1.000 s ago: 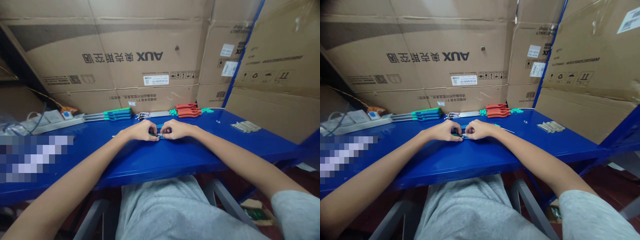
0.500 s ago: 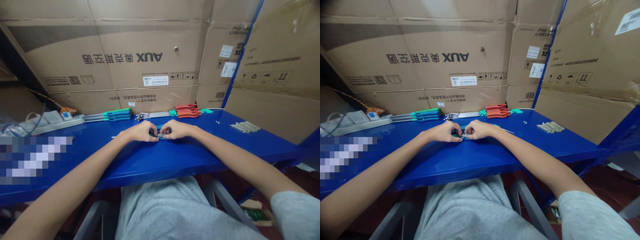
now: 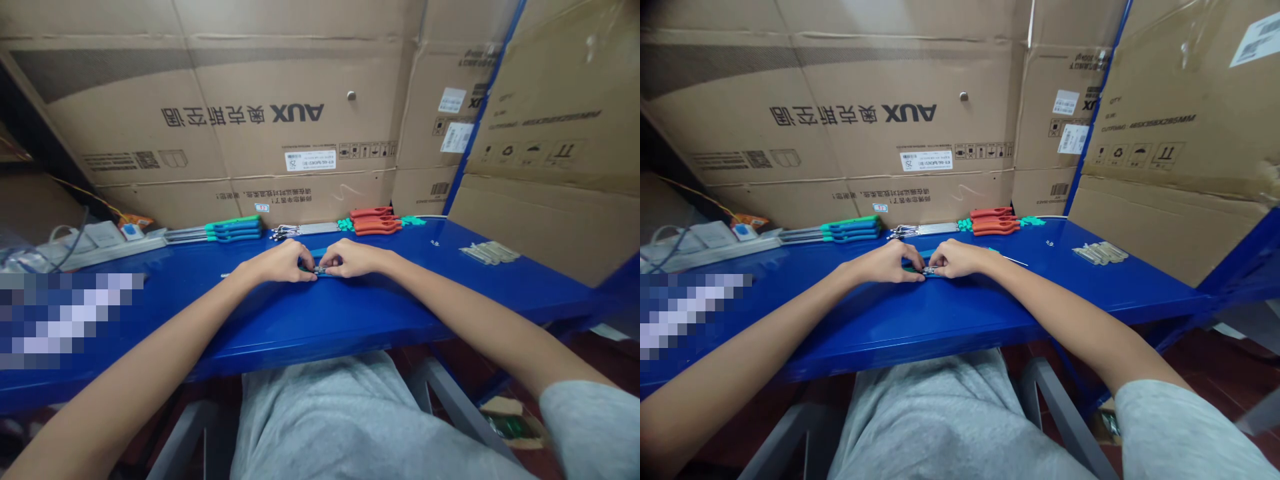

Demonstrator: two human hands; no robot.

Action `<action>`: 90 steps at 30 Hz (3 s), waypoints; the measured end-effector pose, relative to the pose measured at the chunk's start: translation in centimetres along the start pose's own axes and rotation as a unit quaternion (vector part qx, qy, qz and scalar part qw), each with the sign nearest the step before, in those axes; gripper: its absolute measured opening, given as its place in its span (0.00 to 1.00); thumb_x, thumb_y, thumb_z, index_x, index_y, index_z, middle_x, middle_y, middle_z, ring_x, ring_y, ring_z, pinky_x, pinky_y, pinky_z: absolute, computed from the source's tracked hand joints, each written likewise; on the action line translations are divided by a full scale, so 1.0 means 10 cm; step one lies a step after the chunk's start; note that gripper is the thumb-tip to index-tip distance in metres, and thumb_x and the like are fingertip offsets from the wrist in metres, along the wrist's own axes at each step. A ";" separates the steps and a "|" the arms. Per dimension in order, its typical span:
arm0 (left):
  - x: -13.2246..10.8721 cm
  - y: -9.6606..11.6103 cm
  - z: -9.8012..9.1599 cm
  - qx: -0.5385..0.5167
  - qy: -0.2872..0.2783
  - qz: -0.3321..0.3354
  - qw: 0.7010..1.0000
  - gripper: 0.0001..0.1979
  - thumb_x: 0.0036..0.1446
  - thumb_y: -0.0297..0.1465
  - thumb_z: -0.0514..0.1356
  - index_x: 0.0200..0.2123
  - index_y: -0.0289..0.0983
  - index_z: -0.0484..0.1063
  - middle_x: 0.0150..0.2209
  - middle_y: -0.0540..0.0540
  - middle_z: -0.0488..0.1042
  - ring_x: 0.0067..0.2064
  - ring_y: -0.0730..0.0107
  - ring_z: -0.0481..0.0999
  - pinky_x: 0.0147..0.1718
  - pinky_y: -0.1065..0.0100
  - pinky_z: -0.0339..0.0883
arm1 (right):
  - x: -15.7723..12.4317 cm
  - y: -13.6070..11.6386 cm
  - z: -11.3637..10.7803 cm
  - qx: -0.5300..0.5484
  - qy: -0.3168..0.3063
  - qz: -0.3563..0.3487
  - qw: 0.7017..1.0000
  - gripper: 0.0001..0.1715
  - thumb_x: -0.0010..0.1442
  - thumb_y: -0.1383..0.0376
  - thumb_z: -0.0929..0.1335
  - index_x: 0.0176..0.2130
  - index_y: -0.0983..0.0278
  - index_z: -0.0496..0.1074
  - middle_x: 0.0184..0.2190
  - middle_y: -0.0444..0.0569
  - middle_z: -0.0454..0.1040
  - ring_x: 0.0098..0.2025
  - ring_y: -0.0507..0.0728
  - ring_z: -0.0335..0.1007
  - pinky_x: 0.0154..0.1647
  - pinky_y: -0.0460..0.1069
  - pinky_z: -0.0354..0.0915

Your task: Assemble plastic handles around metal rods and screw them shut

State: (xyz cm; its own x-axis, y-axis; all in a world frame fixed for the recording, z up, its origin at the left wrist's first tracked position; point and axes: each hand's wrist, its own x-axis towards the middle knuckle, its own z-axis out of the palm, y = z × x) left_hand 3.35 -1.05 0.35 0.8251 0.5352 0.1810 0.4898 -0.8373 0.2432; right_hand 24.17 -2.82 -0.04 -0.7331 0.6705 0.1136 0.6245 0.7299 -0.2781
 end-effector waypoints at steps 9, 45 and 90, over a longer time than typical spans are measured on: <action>0.00 -0.02 0.01 0.015 -0.004 -0.008 1.000 0.09 0.50 0.35 0.63 0.30 0.36 0.80 0.33 0.47 0.81 0.34 0.68 0.76 0.35 0.71 0.65 | -0.03 -0.08 -0.02 -0.010 0.009 0.020 1.000 0.11 0.54 0.72 0.67 0.37 0.68 0.77 0.30 0.49 0.78 0.29 0.50 0.68 0.30 0.43 0.58; -0.01 -0.02 -0.01 0.026 -0.001 -0.011 1.000 0.14 0.52 0.36 0.64 0.41 0.38 0.80 0.37 0.44 0.81 0.36 0.66 0.78 0.37 0.71 0.66 | 0.11 0.36 0.13 0.315 0.032 0.054 0.947 0.16 0.47 0.62 0.74 0.35 0.69 0.78 0.28 0.47 0.77 0.28 0.49 0.67 0.31 0.45 0.63; 0.01 -0.07 0.02 -0.001 0.012 -0.011 1.000 0.13 0.49 0.36 0.65 0.37 0.35 0.79 0.32 0.46 0.80 0.32 0.70 0.76 0.32 0.72 0.67 | 0.13 0.38 -0.05 0.362 -0.052 0.182 0.913 0.18 0.40 0.59 0.78 0.27 0.68 0.75 0.18 0.41 0.71 0.18 0.46 0.63 0.21 0.43 0.63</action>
State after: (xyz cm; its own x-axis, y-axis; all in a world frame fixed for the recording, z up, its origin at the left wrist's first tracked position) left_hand 3.16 -0.46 0.05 0.8072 0.5556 0.1993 0.5066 -0.8253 0.2494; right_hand 25.67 0.91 -0.46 -0.5567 0.8081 -0.1925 0.5176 0.1562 -0.8412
